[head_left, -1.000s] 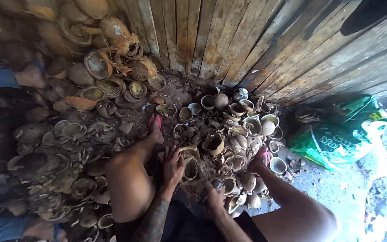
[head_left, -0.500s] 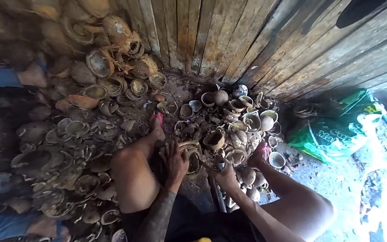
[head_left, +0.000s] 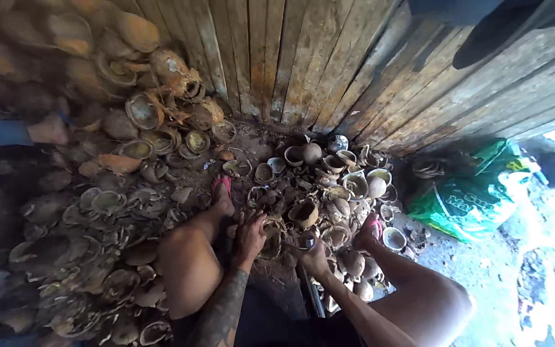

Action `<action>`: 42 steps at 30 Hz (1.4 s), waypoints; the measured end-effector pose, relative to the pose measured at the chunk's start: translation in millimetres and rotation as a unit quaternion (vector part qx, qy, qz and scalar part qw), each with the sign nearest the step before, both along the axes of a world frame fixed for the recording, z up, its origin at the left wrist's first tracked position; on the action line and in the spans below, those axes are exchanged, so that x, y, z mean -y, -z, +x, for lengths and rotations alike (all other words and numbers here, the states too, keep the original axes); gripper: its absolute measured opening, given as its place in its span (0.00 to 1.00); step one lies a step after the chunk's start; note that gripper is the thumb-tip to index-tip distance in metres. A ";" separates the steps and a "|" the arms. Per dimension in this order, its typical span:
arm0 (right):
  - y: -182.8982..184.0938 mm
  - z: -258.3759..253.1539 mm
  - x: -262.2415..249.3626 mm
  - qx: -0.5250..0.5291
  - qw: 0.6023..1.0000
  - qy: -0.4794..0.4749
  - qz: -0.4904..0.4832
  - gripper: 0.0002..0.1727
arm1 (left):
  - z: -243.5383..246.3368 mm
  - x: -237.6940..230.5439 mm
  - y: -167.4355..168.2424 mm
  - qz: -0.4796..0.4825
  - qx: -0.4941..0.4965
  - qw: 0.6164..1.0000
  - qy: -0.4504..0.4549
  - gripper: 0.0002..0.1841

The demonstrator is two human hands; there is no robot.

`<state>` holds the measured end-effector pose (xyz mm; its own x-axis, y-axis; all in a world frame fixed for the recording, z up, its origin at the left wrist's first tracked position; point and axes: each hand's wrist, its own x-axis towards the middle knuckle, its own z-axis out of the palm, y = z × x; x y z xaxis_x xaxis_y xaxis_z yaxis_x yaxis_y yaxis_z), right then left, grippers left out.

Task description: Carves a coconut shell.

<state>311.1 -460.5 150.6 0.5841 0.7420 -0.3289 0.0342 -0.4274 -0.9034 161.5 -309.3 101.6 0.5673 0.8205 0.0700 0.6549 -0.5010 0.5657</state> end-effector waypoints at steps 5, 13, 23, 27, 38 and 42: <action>-46.1 -25.7 16.6 -0.029 0.988 0.142 -0.051 0.21 | 3.8 9.5 -5.4 -0.016 0.018 0.999 -0.034 0.20; 52.3 2.2 0.5 -0.002 0.985 0.115 0.132 0.23 | 1.1 0.7 0.9 -0.028 0.001 0.999 -0.018 0.23; -27.8 -53.8 25.8 0.090 0.995 0.046 -0.006 0.12 | -0.1 9.9 -0.1 -0.029 0.016 0.999 -0.029 0.22; 14.2 -30.3 7.5 0.043 0.987 0.149 0.049 0.15 | -0.3 5.2 4.0 -0.028 -0.006 0.999 -0.023 0.22; -58.1 32.1 -62.3 0.188 0.920 -0.300 -0.166 0.29 | 1.6 8.3 6.0 0.012 0.019 0.999 -0.031 0.20; -48.4 41.9 -57.1 0.068 0.960 -0.201 -0.181 0.28 | 0.6 12.3 13.5 0.025 0.030 0.998 -0.045 0.18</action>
